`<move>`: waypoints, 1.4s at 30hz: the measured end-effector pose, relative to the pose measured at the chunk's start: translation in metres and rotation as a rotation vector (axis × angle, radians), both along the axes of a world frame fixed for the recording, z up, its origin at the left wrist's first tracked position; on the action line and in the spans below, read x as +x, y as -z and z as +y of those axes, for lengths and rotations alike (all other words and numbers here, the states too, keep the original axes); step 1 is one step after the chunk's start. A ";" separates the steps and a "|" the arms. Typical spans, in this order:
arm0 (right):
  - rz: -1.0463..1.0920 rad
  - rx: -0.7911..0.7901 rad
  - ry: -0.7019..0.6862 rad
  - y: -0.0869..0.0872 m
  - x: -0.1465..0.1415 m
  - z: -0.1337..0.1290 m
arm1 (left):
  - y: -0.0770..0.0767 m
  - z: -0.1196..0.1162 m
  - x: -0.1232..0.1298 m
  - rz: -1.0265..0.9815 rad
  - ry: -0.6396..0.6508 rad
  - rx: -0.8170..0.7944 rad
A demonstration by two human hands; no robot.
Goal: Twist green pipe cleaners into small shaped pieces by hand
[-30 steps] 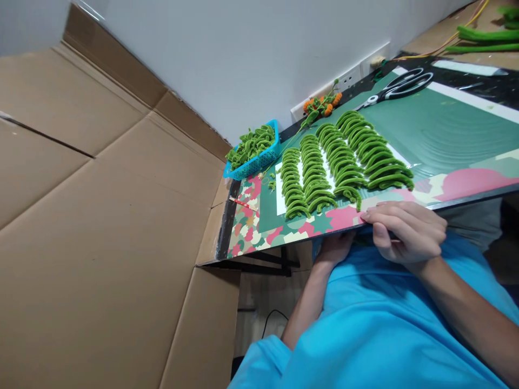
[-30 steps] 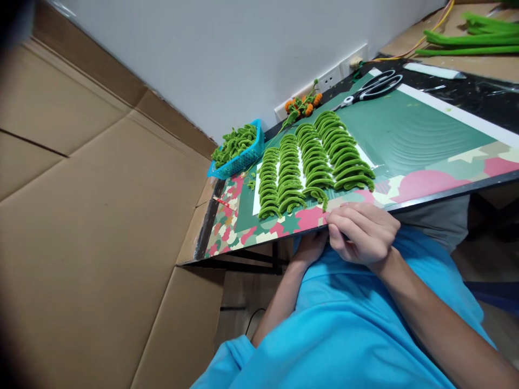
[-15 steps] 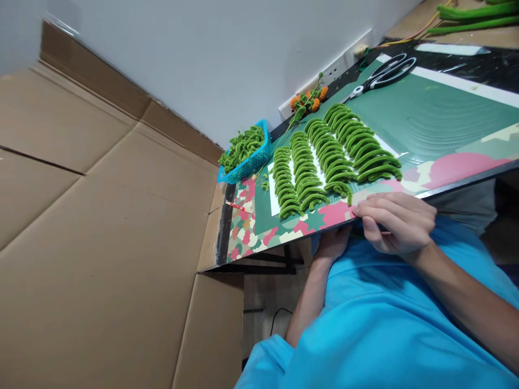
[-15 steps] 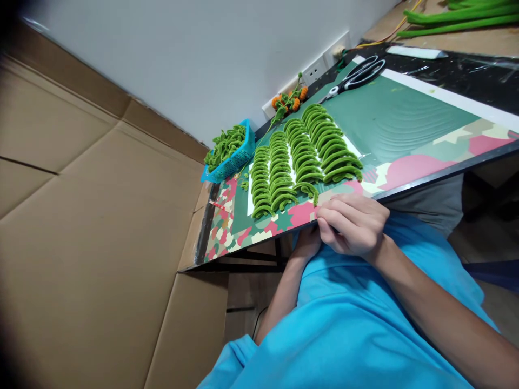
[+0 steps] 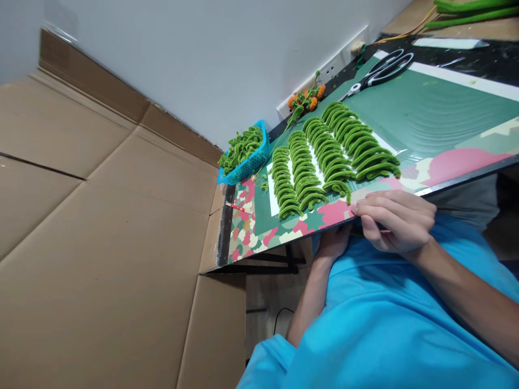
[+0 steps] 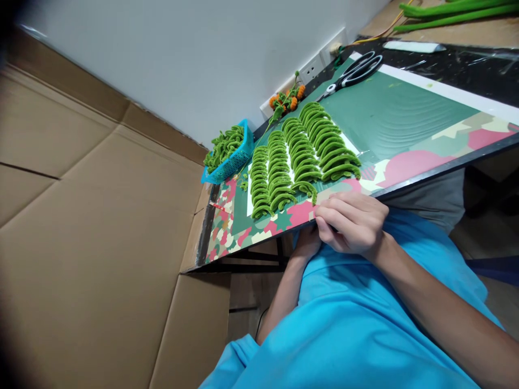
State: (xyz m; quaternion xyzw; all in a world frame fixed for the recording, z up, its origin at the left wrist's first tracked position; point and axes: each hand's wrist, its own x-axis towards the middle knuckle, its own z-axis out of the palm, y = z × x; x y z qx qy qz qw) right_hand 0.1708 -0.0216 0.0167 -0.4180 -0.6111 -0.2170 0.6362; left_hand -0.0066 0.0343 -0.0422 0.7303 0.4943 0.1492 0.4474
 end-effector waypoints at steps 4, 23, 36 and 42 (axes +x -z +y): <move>0.005 -0.004 0.002 0.000 -0.001 0.000 | -0.001 0.000 0.000 0.002 -0.001 -0.009; 0.017 -0.015 0.020 -0.003 -0.001 0.001 | -0.013 0.000 0.006 0.067 -0.003 0.014; 0.049 -0.025 0.016 0.000 -0.003 0.003 | -0.021 0.001 0.008 0.073 0.005 -0.031; 0.047 -0.018 0.010 -0.001 -0.003 0.003 | -0.020 0.001 0.008 0.088 0.004 -0.031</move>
